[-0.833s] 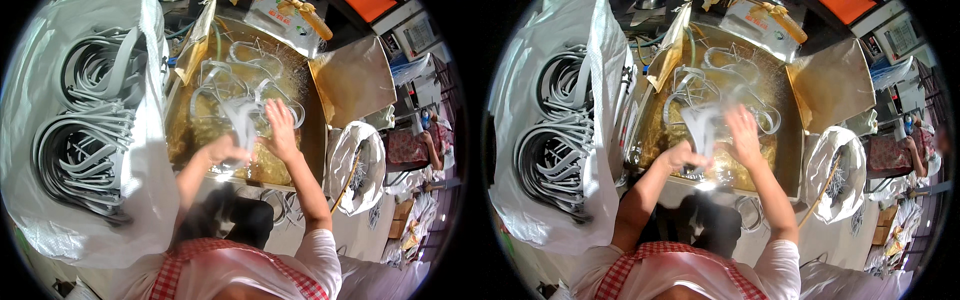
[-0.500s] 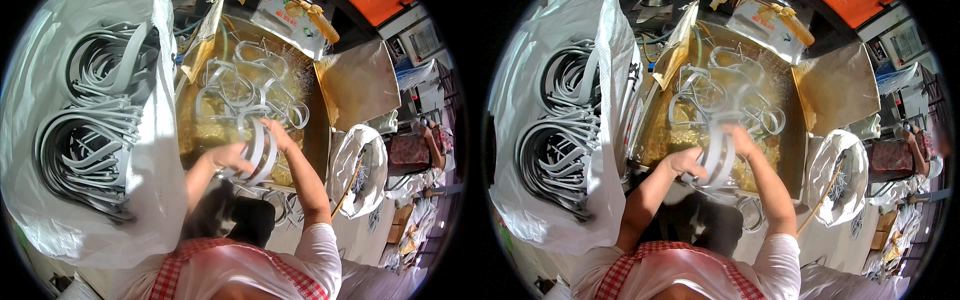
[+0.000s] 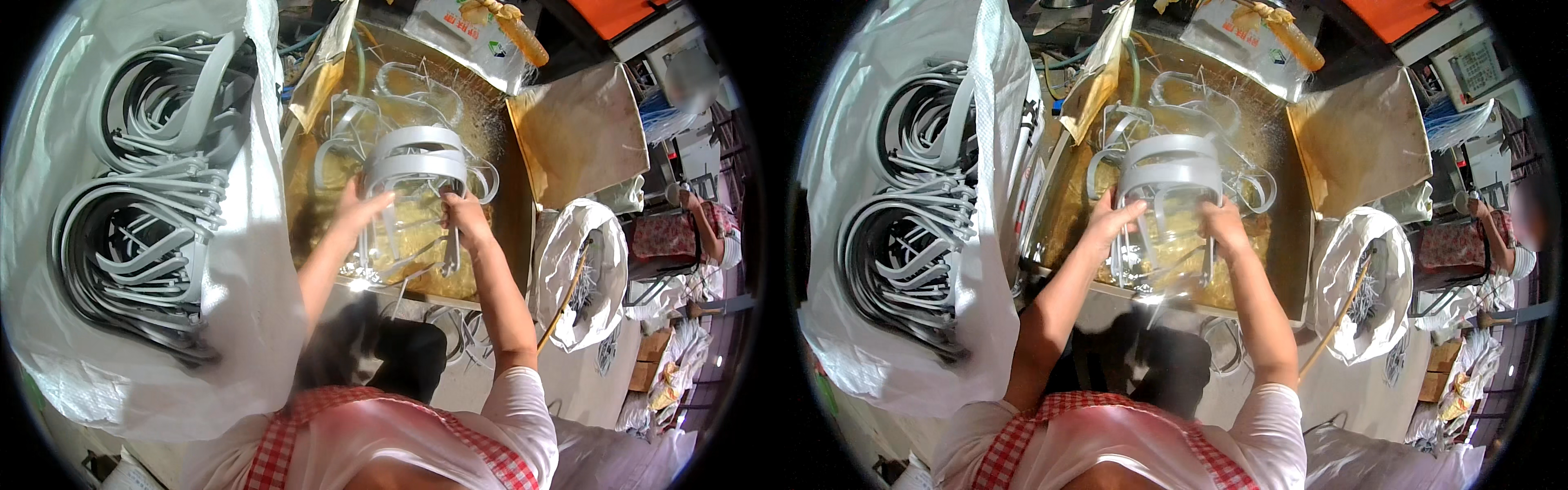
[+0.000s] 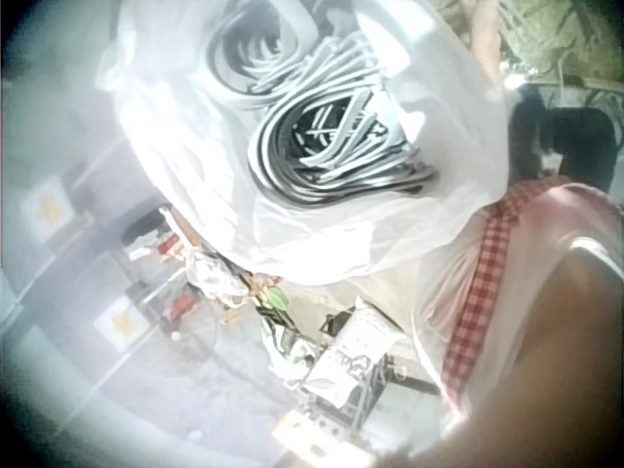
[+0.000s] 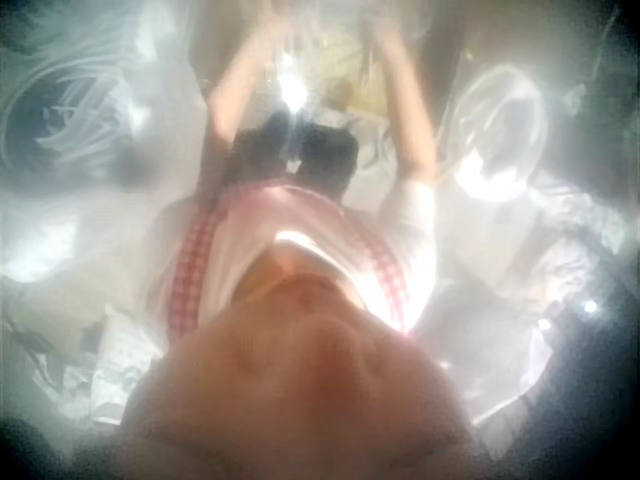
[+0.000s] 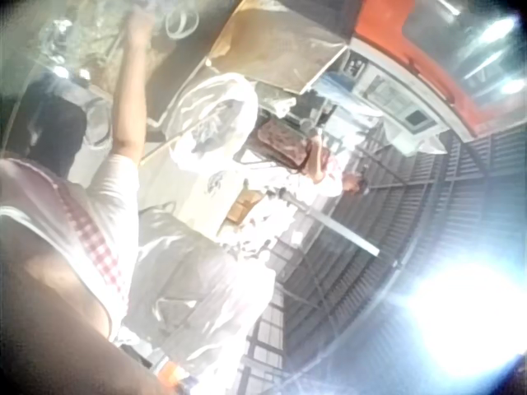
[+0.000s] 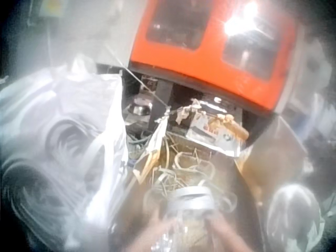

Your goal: The person uses a long stick to move items in a water tank, then washes grey plastic parts by hand and puts them into a white bag.

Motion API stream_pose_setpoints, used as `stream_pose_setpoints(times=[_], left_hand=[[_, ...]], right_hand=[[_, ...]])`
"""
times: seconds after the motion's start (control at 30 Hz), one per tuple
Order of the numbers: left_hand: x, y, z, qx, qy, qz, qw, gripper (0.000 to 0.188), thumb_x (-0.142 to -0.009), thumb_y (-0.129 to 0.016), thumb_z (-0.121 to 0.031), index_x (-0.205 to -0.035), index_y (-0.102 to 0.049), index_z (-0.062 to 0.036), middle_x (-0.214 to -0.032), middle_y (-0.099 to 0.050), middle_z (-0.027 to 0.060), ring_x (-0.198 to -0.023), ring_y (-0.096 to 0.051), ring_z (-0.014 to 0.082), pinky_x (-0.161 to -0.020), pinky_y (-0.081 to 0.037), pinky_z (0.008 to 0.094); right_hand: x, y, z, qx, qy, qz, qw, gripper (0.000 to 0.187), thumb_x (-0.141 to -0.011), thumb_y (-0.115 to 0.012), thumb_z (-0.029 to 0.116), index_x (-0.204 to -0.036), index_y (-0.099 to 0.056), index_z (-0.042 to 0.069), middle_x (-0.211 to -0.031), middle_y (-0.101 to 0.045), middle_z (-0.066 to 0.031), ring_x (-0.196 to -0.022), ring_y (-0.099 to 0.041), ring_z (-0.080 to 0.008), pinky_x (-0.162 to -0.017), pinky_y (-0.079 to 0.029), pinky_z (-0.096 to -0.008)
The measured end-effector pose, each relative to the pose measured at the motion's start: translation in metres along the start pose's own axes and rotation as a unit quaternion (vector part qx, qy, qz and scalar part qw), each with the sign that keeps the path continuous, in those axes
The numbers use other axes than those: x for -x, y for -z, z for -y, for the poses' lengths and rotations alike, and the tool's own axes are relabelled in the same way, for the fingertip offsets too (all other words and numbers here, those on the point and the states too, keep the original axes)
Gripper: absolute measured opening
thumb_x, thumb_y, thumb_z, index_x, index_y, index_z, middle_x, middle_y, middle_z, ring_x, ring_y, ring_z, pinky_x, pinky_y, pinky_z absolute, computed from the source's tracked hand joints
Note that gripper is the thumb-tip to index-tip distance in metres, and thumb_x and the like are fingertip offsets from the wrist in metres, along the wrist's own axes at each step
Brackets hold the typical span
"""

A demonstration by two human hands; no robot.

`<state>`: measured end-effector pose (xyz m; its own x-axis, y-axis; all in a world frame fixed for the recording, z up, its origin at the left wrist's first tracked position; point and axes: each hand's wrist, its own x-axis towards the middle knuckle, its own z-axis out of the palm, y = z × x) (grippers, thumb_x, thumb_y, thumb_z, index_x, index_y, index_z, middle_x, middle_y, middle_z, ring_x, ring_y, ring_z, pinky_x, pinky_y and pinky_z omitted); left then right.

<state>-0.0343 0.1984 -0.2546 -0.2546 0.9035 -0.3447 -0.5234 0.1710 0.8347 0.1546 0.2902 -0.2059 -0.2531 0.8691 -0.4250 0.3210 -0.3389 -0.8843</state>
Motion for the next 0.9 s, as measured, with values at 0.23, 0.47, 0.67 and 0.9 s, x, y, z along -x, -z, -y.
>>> stream_pose_setpoints(times=[0.23, 0.47, 0.67, 0.9], left_hand=[[0.006, 0.003, -0.004, 0.221, 0.077, -0.002, 0.972, 0.033, -0.077, -0.055, -0.003, -0.106, -0.041, -0.0081, -0.073, -0.046, 0.0030, -0.056, -0.043, 0.0106, -0.047, -0.037, 0.0246], [-0.008, -0.007, 0.014, 0.305, 0.055, -0.039, 0.950, 0.035, -0.076, -0.053, 0.000, -0.107, -0.040, -0.0105, -0.069, -0.043, 0.0038, -0.053, -0.040, 0.0120, -0.046, -0.037, 0.0254], [-0.008, 0.009, 0.012, 0.190, 0.049, -0.040, 0.980, 0.036, -0.073, -0.051, 0.007, -0.104, -0.038, -0.0068, -0.070, -0.046, 0.0068, -0.048, -0.044, 0.0129, -0.038, -0.038, 0.0255], [0.004, -0.040, 0.028, 0.284, 0.033, -0.024, 0.958, 0.037, -0.076, -0.050, 0.007, -0.108, -0.041, -0.0105, -0.065, -0.040, 0.0033, -0.052, -0.040, 0.0131, -0.044, -0.036, 0.0268]], right_hand=[[0.028, 0.016, -0.017, -0.340, 0.056, 0.343, 0.874, 0.093, -0.060, -0.068, 0.059, -0.129, -0.036, 0.006, -0.106, -0.054, -0.0096, -0.094, -0.055, -0.0215, -0.082, -0.046, -0.0387], [0.064, 0.006, -0.046, -0.164, -0.054, 0.351, 0.920, 0.048, -0.080, -0.061, 0.033, -0.116, -0.049, 0.005, -0.080, -0.061, -0.0098, -0.069, -0.062, -0.0240, -0.066, -0.050, -0.0392], [0.071, 0.068, -0.038, 0.172, 0.030, 0.066, 0.982, 0.034, -0.088, -0.051, 0.030, -0.111, -0.055, 0.006, -0.076, -0.058, -0.0049, -0.062, -0.056, -0.0148, -0.053, -0.047, -0.0313], [0.069, 0.064, -0.096, -0.101, 0.043, -0.018, 0.994, 0.049, -0.090, -0.048, 0.033, -0.131, -0.036, 0.008, -0.120, -0.050, -0.0082, -0.096, -0.054, -0.0159, -0.076, -0.048, -0.0321]])
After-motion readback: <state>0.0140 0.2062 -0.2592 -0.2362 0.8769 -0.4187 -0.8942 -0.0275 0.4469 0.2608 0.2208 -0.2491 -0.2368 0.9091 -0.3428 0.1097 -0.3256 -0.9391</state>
